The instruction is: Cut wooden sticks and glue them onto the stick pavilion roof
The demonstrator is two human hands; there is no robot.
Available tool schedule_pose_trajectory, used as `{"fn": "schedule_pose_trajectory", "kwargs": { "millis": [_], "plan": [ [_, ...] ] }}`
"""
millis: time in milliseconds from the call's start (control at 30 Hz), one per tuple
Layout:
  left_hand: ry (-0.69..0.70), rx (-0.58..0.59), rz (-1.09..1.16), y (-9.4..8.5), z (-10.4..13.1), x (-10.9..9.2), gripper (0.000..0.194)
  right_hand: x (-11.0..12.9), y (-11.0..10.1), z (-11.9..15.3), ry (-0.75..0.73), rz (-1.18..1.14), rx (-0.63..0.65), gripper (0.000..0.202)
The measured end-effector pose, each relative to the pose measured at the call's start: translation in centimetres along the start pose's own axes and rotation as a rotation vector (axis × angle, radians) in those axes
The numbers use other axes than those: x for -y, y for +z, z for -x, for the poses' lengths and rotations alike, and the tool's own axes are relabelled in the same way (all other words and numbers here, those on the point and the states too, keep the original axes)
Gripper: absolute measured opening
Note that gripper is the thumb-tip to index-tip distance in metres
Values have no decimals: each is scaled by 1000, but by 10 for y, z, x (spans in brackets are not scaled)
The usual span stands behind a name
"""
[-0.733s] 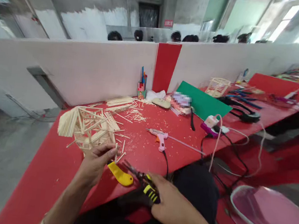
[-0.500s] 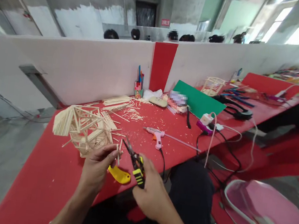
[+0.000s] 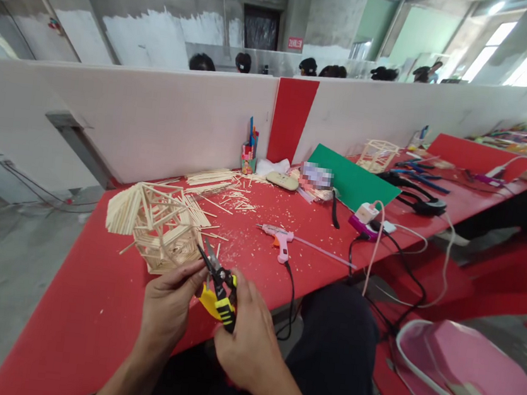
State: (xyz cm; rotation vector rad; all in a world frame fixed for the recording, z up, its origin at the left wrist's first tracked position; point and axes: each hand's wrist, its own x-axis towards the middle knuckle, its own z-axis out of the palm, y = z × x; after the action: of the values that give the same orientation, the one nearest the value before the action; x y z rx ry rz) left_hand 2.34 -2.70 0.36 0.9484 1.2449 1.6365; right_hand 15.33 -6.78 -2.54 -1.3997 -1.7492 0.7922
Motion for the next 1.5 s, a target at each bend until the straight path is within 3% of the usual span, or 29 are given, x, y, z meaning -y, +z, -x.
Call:
{"fn": "schedule_pose_trajectory", "kwargs": {
  "millis": [433,767,1000,1133,1300,1400,1500],
  "plan": [
    [-33,-4,62,-12,2,0,16,10,9,0,-39,-8,-8,64],
    [-182,-66,149,-17,-1,-3,22,11,21,-9,-56,-50,-36,63],
    [-241,-68,200,-19,-2,1,23,15,25,-16,57,-158,-3,47],
    [-204,-79,225,-25,-6,-2,22,0,15,-35,112,55,-51,55],
    [-151,-90,232,-39,-13,-8,21,-30,10,-56,239,575,43,52],
    [-159,-88,231,-46,-17,-13,22,-30,13,-61,166,630,-21,47],
    [-151,-85,227,-51,-21,-19,23,-1,12,-68,-25,331,-131,32]
  ]
}}
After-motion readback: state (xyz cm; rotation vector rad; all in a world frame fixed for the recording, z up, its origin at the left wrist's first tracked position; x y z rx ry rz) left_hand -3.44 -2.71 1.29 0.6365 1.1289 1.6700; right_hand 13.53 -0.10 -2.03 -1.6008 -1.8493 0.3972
